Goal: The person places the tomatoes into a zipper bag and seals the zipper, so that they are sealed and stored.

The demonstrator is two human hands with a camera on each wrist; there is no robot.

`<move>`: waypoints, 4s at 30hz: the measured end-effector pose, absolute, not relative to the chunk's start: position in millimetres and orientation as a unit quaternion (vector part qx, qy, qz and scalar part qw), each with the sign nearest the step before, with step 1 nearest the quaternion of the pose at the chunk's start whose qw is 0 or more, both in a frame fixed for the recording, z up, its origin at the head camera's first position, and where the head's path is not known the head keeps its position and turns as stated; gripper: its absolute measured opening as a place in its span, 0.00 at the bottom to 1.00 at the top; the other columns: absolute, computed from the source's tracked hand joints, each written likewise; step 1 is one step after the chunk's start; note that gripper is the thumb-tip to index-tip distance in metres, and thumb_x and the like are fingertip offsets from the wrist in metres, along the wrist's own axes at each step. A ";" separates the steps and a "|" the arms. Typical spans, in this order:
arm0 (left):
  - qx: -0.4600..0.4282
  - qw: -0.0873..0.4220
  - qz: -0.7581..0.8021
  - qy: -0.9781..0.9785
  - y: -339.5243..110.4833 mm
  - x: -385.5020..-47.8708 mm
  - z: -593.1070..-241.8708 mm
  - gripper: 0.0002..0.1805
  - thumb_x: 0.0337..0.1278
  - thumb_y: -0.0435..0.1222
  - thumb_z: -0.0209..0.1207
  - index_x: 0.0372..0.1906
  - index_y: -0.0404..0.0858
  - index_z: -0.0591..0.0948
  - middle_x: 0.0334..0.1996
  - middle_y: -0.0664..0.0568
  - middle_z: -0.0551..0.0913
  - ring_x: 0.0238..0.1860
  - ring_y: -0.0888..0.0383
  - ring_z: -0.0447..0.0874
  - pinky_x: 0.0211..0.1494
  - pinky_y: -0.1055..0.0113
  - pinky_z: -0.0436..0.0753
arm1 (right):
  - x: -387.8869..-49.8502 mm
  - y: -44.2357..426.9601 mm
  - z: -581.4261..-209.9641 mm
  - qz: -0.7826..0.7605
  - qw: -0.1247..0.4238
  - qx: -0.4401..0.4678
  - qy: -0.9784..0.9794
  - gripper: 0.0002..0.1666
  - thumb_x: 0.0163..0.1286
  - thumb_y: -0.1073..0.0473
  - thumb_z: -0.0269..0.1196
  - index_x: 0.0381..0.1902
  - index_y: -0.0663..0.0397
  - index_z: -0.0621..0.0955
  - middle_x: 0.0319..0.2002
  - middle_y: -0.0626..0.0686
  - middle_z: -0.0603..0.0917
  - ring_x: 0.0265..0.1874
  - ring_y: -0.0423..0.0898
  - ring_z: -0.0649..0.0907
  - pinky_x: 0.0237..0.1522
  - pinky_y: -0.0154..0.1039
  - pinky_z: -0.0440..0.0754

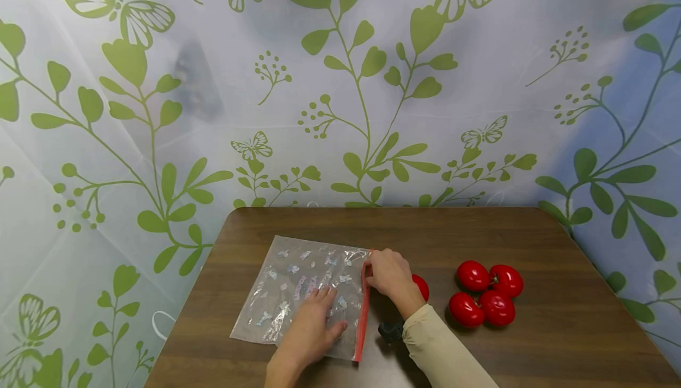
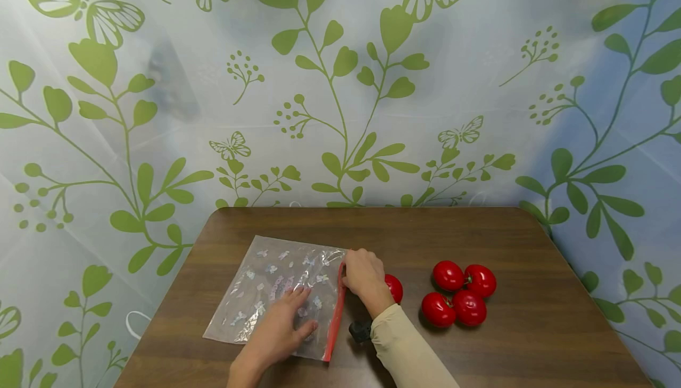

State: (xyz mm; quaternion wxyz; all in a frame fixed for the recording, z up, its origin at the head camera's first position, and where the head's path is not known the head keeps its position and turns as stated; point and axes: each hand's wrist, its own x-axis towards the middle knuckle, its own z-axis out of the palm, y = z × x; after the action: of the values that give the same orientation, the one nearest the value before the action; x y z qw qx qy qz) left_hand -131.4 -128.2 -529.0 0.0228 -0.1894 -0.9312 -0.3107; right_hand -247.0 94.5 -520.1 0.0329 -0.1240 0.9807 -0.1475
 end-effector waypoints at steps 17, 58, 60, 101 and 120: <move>-0.246 -0.006 -0.271 -0.931 -87.5 -122.8 -509.6 0.24 0.68 0.45 0.72 0.64 0.41 0.88 0.69 0.33 0.83 0.73 0.24 0.76 0.69 0.32 0.81 | -246.4 93.6 -516.6 -0.140 0.038 -0.119 0.982 0.13 0.60 0.53 0.83 0.26 0.37 0.87 0.25 0.47 0.81 0.28 0.51 0.81 0.30 0.49 0.82; -0.161 0.040 -0.140 -0.976 -62.9 -126.7 -522.8 0.28 0.42 0.35 0.75 0.56 0.44 0.89 0.65 0.43 0.84 0.62 0.42 0.81 0.51 0.46 0.83 | -242.9 93.0 -519.8 -0.139 0.032 -0.130 0.981 0.11 0.59 0.51 0.85 0.34 0.39 0.91 0.25 0.47 0.82 0.31 0.52 0.83 0.33 0.51 0.83; -0.161 0.031 -0.127 -0.978 -62.8 -126.8 -522.2 0.28 0.45 0.37 0.75 0.58 0.42 0.88 0.66 0.43 0.83 0.64 0.42 0.81 0.52 0.46 0.83 | -242.7 92.7 -519.9 -0.143 0.032 -0.127 0.981 0.11 0.58 0.51 0.85 0.36 0.40 0.91 0.26 0.48 0.83 0.31 0.52 0.84 0.33 0.51 0.83; -0.097 -0.024 -0.120 -0.988 -57.8 -132.5 -520.2 0.55 0.41 0.42 0.82 0.78 0.29 0.72 0.81 0.36 0.70 0.78 0.30 0.71 0.72 0.34 0.78 | -238.8 93.3 -521.9 -0.162 0.028 -0.126 0.978 0.17 0.59 0.52 0.85 0.46 0.42 0.94 0.32 0.49 0.90 0.31 0.51 0.85 0.37 0.52 0.88; -0.041 0.027 -0.133 -0.990 -48.6 -133.5 -529.7 0.67 0.30 0.46 0.90 0.78 0.22 0.68 0.82 0.27 0.63 0.83 0.32 0.65 0.81 0.32 0.68 | -236.6 92.0 -527.6 -0.149 0.025 -0.131 0.980 0.11 0.60 0.51 0.84 0.33 0.40 0.89 0.25 0.45 0.83 0.30 0.49 0.84 0.36 0.50 0.86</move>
State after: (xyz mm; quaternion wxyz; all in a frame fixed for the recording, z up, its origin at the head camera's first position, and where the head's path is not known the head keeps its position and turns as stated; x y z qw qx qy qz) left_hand -133.5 -48.6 -529.7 0.0268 -0.0412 -0.9899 -0.1331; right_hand -236.6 92.0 -527.6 0.0253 -0.1306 0.9799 -0.1489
